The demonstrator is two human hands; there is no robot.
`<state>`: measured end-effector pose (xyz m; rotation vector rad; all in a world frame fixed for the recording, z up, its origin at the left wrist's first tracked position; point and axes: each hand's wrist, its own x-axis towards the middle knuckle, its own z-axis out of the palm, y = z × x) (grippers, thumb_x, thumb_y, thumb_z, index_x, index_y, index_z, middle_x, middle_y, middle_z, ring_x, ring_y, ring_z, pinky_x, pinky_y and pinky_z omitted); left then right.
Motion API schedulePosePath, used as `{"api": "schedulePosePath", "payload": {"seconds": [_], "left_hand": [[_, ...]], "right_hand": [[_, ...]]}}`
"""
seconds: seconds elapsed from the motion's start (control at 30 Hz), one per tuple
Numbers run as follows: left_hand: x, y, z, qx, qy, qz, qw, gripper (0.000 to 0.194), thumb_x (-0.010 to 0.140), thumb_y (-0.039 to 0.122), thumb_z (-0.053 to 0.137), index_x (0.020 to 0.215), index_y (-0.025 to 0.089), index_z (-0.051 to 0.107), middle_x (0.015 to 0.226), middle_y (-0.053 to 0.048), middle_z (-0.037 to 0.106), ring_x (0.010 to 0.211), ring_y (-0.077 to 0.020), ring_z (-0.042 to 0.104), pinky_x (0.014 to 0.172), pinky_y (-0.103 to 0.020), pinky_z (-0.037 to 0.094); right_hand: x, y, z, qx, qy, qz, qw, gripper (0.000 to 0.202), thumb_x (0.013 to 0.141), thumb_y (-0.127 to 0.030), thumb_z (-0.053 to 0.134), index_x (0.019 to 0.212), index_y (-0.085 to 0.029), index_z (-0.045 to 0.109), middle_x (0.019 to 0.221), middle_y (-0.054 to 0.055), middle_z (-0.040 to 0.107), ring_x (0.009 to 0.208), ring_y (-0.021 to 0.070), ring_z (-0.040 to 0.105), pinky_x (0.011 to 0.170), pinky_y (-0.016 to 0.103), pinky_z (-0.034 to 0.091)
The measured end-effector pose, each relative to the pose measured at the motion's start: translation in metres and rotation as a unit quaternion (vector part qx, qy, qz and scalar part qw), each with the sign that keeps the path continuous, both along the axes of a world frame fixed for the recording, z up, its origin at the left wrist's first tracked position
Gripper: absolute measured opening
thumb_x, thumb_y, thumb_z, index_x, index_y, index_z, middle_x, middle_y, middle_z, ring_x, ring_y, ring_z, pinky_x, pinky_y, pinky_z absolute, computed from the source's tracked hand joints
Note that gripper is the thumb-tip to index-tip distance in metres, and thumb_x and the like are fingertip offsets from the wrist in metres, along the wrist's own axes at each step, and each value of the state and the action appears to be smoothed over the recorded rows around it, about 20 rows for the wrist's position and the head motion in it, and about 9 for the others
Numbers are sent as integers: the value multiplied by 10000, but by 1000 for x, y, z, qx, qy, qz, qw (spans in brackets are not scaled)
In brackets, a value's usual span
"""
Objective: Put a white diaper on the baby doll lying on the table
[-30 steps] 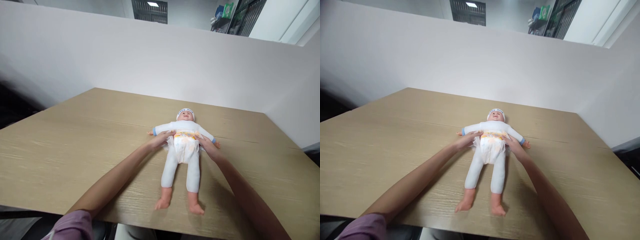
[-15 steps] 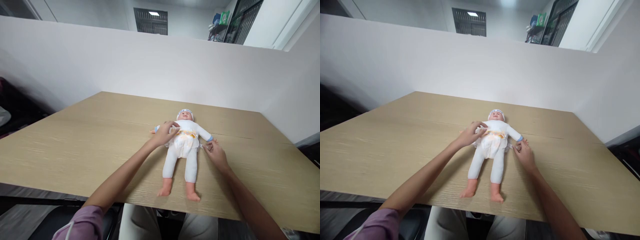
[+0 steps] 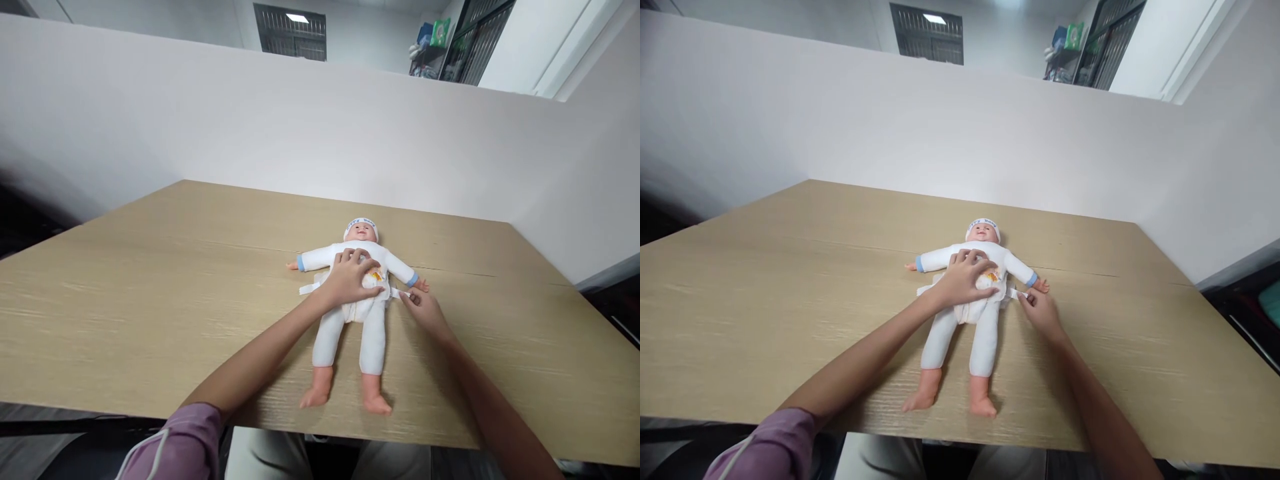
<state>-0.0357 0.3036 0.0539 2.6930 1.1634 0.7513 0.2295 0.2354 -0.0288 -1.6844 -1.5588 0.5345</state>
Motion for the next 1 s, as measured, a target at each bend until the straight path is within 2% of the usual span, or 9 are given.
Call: {"api": "schedulePosePath", "payload": {"seconds": [0.13, 0.23, 0.33, 0.47, 0.57, 0.67, 0.73, 0.87, 1.0], "left_hand": [[0, -1, 0, -9, 2, 5, 1000, 586, 847, 647, 801, 1319, 306, 731, 1387, -114, 616, 1264, -390, 497, 1085, -560, 400], [1, -2, 1, -14, -1, 3, 1000, 586, 837, 630, 815, 1318, 309, 725, 1402, -109, 611, 1269, -385, 494, 1099, -565, 395], [1, -2, 1, -20, -7, 4, 1000, 572, 845, 603, 810, 1320, 299, 715, 1413, -108, 612, 1281, -380, 490, 1105, -566, 397], [1, -3, 0, -27, -20, 6, 999, 542, 830, 524, 820, 1305, 289, 708, 1412, -97, 623, 1291, -375, 485, 1102, -554, 405], [1, -2, -2, -35, -25, 6, 999, 563, 796, 476, 842, 1312, 296, 707, 1430, -95, 615, 1305, -381, 482, 1105, -558, 402], [-1, 2, -3, -64, -45, 0, 997, 577, 787, 511, 862, 1306, 307, 715, 1442, -93, 617, 1331, -388, 479, 1114, -570, 397], [-6, 6, -4, -96, -82, -21, 992, 504, 847, 542, 820, 1282, 307, 722, 1413, -82, 655, 1348, -374, 494, 1144, -564, 386], [-30, 12, -14, -120, -185, -86, 972, 379, 1074, 476, 529, 1357, 271, 676, 1409, -84, 696, 1369, -297, 559, 1207, -488, 386], [-73, 9, -39, -76, -180, -7, 981, 441, 1112, 413, 410, 1475, 226, 577, 1492, -131, 640, 1398, -292, 547, 1199, -475, 412]], "right_hand": [[-5, 12, 24, 13, 56, 46, 997, 627, 866, -854, 467, 664, -261, 500, 608, -31, 456, 601, 175, 458, 578, 300, 373], [-23, 28, 43, 31, 72, 74, 994, 541, 907, -747, 516, 699, -249, 527, 644, -31, 497, 623, 168, 479, 609, 296, 404], [-50, 45, 50, 48, 70, 100, 991, 419, 925, -603, 583, 722, -236, 578, 661, -33, 529, 638, 164, 503, 619, 288, 407], [-75, 56, 47, 79, 59, 109, 989, 354, 936, -501, 604, 700, -244, 544, 625, -39, 512, 604, 161, 493, 579, 286, 399], [-80, 46, 43, 123, 51, 89, 987, 290, 962, -502, 619, 845, -237, 605, 760, 0, 618, 661, 179, 546, 622, 306, 465], [-78, 25, 39, 171, 40, 81, 981, 280, 1000, -483, 610, 1071, -222, 681, 1091, 100, 712, 970, 247, 655, 872, 386, 554], [-76, 11, 34, 200, 9, 107, 974, 327, 1043, -442, 570, 1262, -233, 695, 1290, 126, 700, 1221, 286, 631, 1085, 464, 506], [-70, -3, 22, 239, -98, 167, 952, 489, 1107, -370, 463, 1581, -273, 534, 1539, 120, 594, 1442, 303, 529, 1228, 535, 410], [-67, -4, 15, 239, -150, 170, 944, 541, 1122, -348, 393, 1656, -275, 439, 1594, 124, 542, 1477, 312, 499, 1224, 544, 412]]}}
